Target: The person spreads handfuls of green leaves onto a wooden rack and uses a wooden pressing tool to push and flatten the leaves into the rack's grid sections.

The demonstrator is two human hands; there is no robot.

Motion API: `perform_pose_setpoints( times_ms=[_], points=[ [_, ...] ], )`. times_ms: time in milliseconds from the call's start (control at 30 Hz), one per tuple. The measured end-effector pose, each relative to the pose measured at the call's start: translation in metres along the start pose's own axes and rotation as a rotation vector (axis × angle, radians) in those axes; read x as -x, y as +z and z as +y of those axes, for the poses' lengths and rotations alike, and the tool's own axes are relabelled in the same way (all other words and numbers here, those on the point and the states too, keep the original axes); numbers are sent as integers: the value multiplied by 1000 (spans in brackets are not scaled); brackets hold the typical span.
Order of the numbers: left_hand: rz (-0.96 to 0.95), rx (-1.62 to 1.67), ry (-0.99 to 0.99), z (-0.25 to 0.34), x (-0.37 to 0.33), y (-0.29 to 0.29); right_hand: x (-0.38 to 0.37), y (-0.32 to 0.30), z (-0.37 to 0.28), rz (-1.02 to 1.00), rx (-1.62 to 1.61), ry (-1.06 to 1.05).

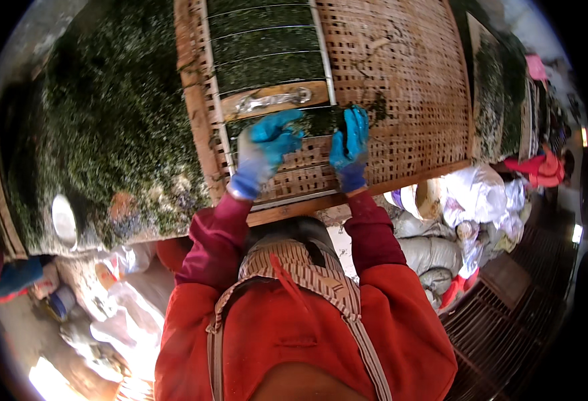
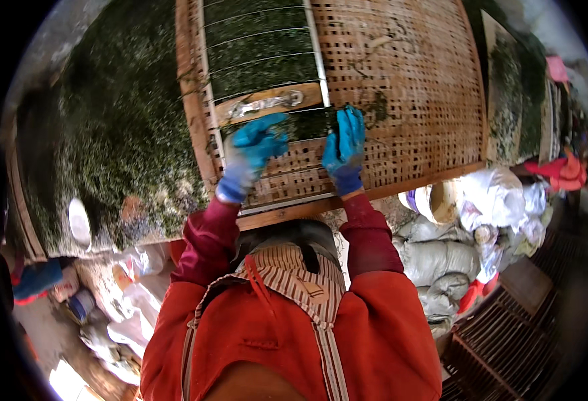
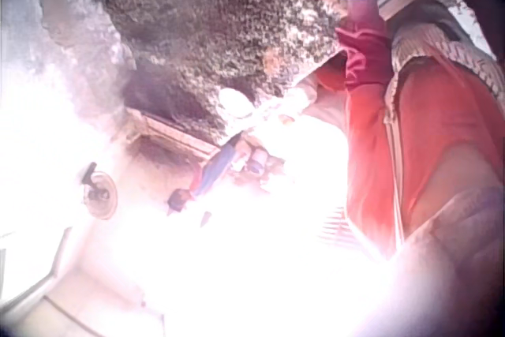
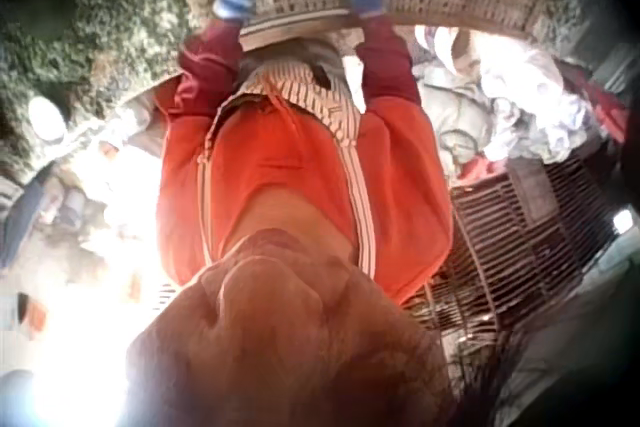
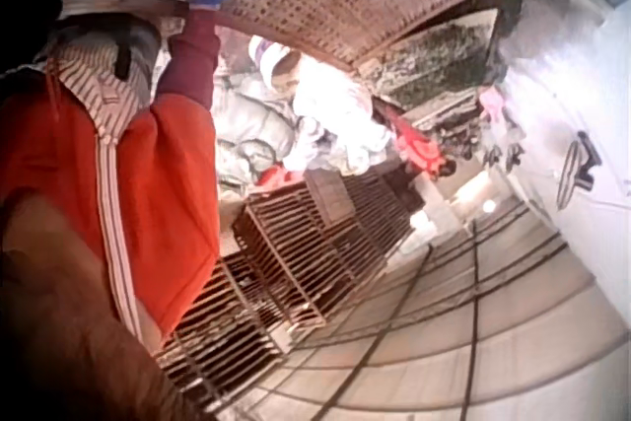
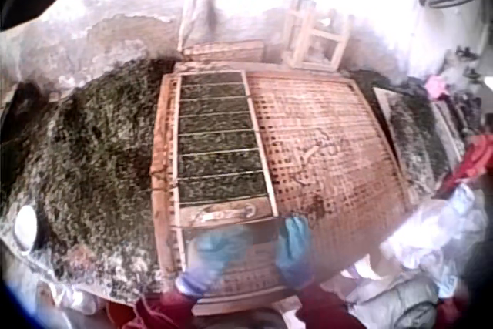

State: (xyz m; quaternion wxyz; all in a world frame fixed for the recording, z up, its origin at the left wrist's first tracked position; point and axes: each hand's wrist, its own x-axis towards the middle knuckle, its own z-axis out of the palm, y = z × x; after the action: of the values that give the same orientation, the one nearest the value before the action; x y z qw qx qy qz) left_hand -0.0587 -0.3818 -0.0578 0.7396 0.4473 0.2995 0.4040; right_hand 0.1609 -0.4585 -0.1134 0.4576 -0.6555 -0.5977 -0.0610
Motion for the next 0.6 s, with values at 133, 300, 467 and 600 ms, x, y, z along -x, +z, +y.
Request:
perform_pose_setpoints(
  times_ms=[133, 300, 467, 600],
  points=[
    [166, -234, -55, -21, -14, 28, 12, -10, 7, 7, 73, 47],
    [246, -223, 153, -25, 24, 1, -18, -18, -14, -311, 229, -260],
    [52, -884, 555, -13, 23, -3, -35, -41, 8, -572, 144, -310],
    [-218, -1346, 497, 0, 7, 31, -52, -52, 39, -460, 29, -102]
  ],
)
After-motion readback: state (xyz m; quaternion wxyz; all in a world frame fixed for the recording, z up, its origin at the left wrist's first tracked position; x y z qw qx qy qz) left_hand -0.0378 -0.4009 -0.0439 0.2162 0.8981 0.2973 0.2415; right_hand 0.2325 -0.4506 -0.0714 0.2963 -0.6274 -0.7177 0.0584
